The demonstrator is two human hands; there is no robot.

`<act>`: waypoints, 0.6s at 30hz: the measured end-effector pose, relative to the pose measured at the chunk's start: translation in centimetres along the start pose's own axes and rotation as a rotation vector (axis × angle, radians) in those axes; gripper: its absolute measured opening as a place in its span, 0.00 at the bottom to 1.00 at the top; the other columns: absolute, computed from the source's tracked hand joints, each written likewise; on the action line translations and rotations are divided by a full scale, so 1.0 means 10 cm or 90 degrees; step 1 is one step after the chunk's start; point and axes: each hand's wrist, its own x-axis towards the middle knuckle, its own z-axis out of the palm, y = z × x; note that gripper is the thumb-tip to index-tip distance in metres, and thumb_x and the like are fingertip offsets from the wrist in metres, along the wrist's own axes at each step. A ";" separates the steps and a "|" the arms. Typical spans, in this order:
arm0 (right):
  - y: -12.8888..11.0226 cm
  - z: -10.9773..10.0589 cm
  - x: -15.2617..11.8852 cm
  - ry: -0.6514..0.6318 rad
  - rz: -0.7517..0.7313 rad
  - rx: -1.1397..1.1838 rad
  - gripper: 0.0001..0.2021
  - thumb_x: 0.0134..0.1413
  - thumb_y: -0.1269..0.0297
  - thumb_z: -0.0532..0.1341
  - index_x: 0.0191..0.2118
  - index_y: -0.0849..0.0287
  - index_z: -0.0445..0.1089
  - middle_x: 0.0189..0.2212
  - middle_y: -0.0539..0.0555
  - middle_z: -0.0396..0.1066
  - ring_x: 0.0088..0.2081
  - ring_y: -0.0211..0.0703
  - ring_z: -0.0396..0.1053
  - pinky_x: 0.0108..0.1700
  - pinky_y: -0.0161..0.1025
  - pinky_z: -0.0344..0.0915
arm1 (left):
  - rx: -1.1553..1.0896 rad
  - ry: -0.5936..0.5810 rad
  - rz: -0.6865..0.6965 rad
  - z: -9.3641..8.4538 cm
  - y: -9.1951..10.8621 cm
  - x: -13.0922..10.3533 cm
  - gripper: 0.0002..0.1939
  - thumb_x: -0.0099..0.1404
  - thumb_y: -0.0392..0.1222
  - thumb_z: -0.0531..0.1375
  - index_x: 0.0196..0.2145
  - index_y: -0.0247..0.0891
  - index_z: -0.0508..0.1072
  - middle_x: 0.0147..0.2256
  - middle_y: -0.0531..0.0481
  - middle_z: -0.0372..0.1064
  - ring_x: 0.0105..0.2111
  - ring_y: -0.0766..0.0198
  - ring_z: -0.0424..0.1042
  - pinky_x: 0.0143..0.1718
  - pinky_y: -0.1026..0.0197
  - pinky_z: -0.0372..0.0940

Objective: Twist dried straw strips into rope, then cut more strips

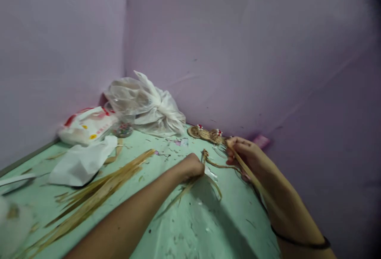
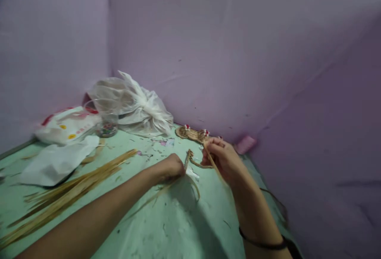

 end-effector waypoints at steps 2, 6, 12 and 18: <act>0.26 -0.18 -0.03 0.023 0.005 -0.115 0.08 0.35 0.63 0.60 0.24 0.60 0.62 0.13 0.45 0.61 0.15 0.32 0.60 0.22 0.31 0.61 | 0.037 -0.034 -0.038 -0.01 0.00 0.02 0.05 0.38 0.28 0.56 0.12 0.34 0.62 0.06 0.58 0.47 0.10 0.71 0.48 0.13 0.67 0.42; 0.75 -0.20 0.05 0.019 -0.033 -0.346 0.10 0.40 0.61 0.56 0.21 0.64 0.66 0.14 0.51 0.64 0.16 0.34 0.59 0.19 0.31 0.54 | 0.068 -0.085 -0.059 -0.06 0.00 0.01 0.02 0.39 0.32 0.55 0.14 0.34 0.62 0.08 0.58 0.48 0.09 0.75 0.44 0.12 0.68 0.38; 0.88 0.04 0.09 0.074 -0.136 -0.532 0.10 0.41 0.68 0.54 0.25 0.62 0.73 0.21 0.53 0.71 0.24 0.38 0.64 0.25 0.31 0.53 | -0.014 -0.152 -0.050 -0.11 0.03 0.03 0.05 0.39 0.36 0.55 0.15 0.36 0.59 0.10 0.61 0.45 0.10 0.77 0.40 0.11 0.69 0.33; 0.94 0.10 0.09 0.045 -0.071 -0.357 0.07 0.39 0.70 0.56 0.22 0.64 0.71 0.17 0.49 0.65 0.21 0.33 0.59 0.22 0.29 0.51 | -0.019 -0.150 -0.057 -0.10 0.02 0.05 0.07 0.40 0.39 0.57 0.18 0.35 0.61 0.10 0.61 0.47 0.10 0.78 0.41 0.10 0.70 0.34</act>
